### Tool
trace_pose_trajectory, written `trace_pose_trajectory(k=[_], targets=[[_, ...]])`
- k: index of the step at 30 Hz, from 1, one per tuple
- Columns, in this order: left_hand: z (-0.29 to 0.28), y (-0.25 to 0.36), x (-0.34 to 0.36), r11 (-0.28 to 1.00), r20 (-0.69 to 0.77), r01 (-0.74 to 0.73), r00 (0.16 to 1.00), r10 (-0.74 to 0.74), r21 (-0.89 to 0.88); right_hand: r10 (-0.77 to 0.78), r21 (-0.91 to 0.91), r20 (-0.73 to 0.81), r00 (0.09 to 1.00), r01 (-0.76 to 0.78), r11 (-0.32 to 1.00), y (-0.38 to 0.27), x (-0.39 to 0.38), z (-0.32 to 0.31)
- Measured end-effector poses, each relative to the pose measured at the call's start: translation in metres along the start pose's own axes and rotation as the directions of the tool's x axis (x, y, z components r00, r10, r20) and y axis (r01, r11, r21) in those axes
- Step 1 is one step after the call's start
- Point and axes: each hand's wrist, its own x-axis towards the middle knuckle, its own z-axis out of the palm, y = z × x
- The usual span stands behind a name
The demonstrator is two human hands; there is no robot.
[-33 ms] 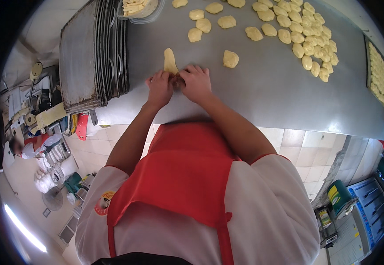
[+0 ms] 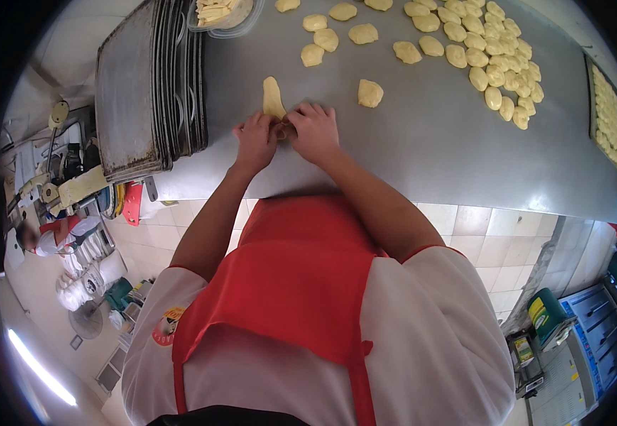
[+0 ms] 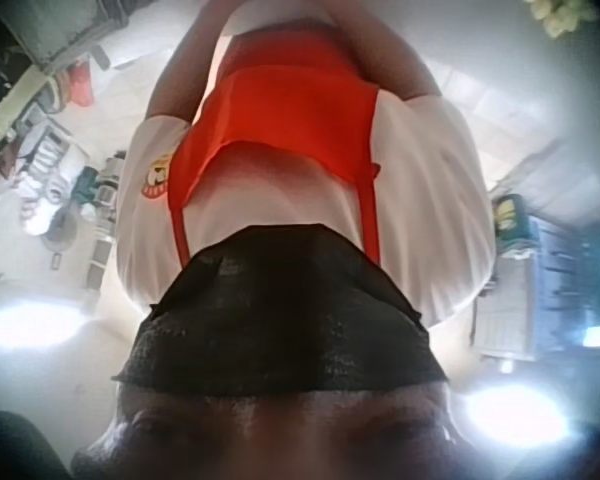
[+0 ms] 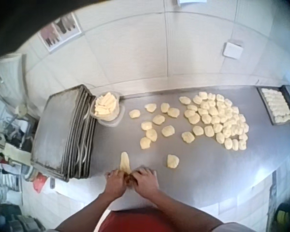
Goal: The person shapes small pieces of dough by hand, stretching them into long strips, rolling them, and then placing the finished rolls onto a metal tray.
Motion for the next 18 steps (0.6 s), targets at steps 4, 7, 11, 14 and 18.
trace_pose_trajectory(k=[4,7,11,14,18], targets=[[0.0,-0.011,-0.003,0.995,-0.025,-0.049,0.999,0.047,-0.087,-0.013,-0.022,0.001,1.0,0.013,1.0,0.0,0.0,0.004],[0.003,-0.014,-0.004,0.991,-0.094,-0.104,0.991,0.095,-0.089,-0.06,-0.055,0.038,0.998,0.062,0.997,0.001,0.003,0.004],[0.01,-0.012,-0.006,0.995,-0.156,-0.084,0.985,0.075,-0.048,-0.134,-0.12,0.083,0.987,0.144,0.982,0.003,0.005,0.005],[0.013,-0.008,-0.006,0.999,-0.206,-0.041,0.978,0.036,-0.018,-0.141,-0.105,0.142,0.98,0.156,0.982,0.006,0.007,0.004],[0.017,0.001,-0.009,0.998,-0.287,0.063,0.956,-0.068,-0.023,-0.157,-0.037,0.132,0.979,0.163,0.986,0.008,0.004,0.002]])
